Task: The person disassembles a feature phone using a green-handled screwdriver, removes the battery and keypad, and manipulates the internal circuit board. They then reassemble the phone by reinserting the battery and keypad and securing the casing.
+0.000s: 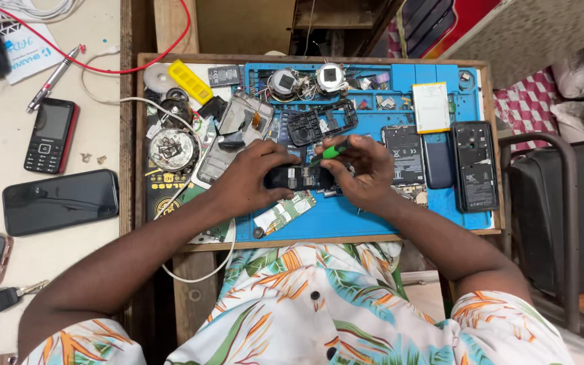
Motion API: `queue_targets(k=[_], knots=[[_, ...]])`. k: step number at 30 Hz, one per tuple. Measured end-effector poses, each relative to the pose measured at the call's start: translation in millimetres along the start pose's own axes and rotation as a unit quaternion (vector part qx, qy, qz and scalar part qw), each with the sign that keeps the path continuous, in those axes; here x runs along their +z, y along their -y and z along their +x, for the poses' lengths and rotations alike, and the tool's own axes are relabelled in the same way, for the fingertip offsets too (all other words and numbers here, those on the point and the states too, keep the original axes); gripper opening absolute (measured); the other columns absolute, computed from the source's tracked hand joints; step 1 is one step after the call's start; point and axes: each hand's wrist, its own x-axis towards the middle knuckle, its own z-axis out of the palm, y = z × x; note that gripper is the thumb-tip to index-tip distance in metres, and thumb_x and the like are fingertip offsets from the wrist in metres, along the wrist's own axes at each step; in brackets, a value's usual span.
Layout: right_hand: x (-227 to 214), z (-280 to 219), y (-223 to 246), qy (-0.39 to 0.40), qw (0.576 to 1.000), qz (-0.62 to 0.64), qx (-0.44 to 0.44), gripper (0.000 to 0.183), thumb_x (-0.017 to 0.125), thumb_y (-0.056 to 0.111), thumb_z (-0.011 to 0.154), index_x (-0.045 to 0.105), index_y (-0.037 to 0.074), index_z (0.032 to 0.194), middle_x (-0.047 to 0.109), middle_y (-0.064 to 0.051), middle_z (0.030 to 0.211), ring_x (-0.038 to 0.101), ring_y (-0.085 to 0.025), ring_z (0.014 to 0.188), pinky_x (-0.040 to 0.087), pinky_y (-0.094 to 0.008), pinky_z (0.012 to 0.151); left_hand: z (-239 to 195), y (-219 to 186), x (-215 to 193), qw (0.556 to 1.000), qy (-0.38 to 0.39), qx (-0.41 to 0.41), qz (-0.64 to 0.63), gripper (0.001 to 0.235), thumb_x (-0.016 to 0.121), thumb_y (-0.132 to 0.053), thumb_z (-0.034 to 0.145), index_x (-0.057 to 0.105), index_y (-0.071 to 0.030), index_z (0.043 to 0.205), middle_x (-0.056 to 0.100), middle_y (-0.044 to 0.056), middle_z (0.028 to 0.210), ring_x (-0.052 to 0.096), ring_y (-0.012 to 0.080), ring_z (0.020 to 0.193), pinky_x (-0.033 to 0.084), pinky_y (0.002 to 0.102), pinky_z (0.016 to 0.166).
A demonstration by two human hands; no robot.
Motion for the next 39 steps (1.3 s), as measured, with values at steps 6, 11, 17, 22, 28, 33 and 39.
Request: queue_targets(k=[6,11,17,22,28,33,39], knots=[[-5,3,-2,-0.007,1.0,0.006,0.006,0.07,0.066,-0.014,0.1,0.034,0.021,0.152,0.061,-0.018,0.131,0.07,-0.027,0.121,0.064,-0.039,0.099,1,-1,-2,1.0,-0.008,0.003,-0.017,0.071,0.091,-0.024,0.066,0.064,-0.008,0.13,0.065,0.012,0.12,0.059,0.0332,0.115,0.048,0.043,0.102],[-6,2,-3,0.002,1.0,-0.007,0.021,0.069,0.066,-0.016,0.098,0.037,0.02,0.149,0.061,-0.02,0.13,0.069,-0.029,0.121,0.064,-0.041,0.101,1,1,-2,1.0,0.01,-0.01,-0.015,0.074,0.091,-0.025,0.068,0.062,-0.009,0.135,0.065,0.013,0.12,0.059,0.0334,0.115,0.047,0.044,0.101],[-4,6,-2,0.011,1.0,-0.003,0.013,0.069,0.068,-0.014,0.097,0.039,0.02,0.15,0.063,-0.019,0.128,0.07,-0.026,0.121,0.064,-0.039,0.101,2,-3,-5,1.0,0.015,-0.008,-0.017,0.077,0.09,-0.028,0.069,0.06,-0.009,0.137,0.066,0.013,0.114,0.06,0.0331,0.111,0.048,0.045,0.098],[-8,8,-4,0.028,0.998,-0.051,0.031,0.068,0.07,-0.01,0.099,0.037,0.018,0.152,0.067,-0.018,0.126,0.071,-0.024,0.12,0.064,-0.039,0.103,1,0,-5,1.0,0.022,-0.01,-0.012,0.078,0.09,-0.029,0.069,0.059,-0.01,0.139,0.067,0.013,0.113,0.06,0.0335,0.109,0.047,0.044,0.097],[-1,12,-4,-0.015,0.988,-0.15,-0.005,0.073,0.081,-0.005,0.092,0.042,0.016,0.149,0.066,-0.015,0.116,0.075,-0.02,0.106,0.068,-0.034,0.091,4,4,-10,0.999,0.002,0.034,-0.003,0.078,0.09,-0.033,0.072,0.06,-0.01,0.139,0.068,0.013,0.112,0.06,0.0333,0.107,0.047,0.044,0.097],[1,6,-1,0.03,0.996,-0.089,-0.004,0.066,0.068,-0.012,0.098,0.04,0.015,0.152,0.066,-0.022,0.127,0.071,-0.028,0.118,0.064,-0.038,0.099,2,5,-3,1.0,0.025,0.006,0.011,0.081,0.09,-0.035,0.068,0.06,-0.011,0.139,0.069,0.012,0.108,0.062,0.0323,0.105,0.048,0.044,0.095],[6,12,0,0.02,0.994,-0.105,-0.022,0.068,0.073,-0.006,0.096,0.037,0.017,0.149,0.062,-0.019,0.124,0.071,-0.022,0.116,0.064,-0.033,0.096,2,0,-7,1.0,0.02,0.023,-0.001,0.08,0.089,-0.035,0.071,0.058,-0.01,0.141,0.07,0.011,0.111,0.062,0.0318,0.106,0.048,0.043,0.096]])
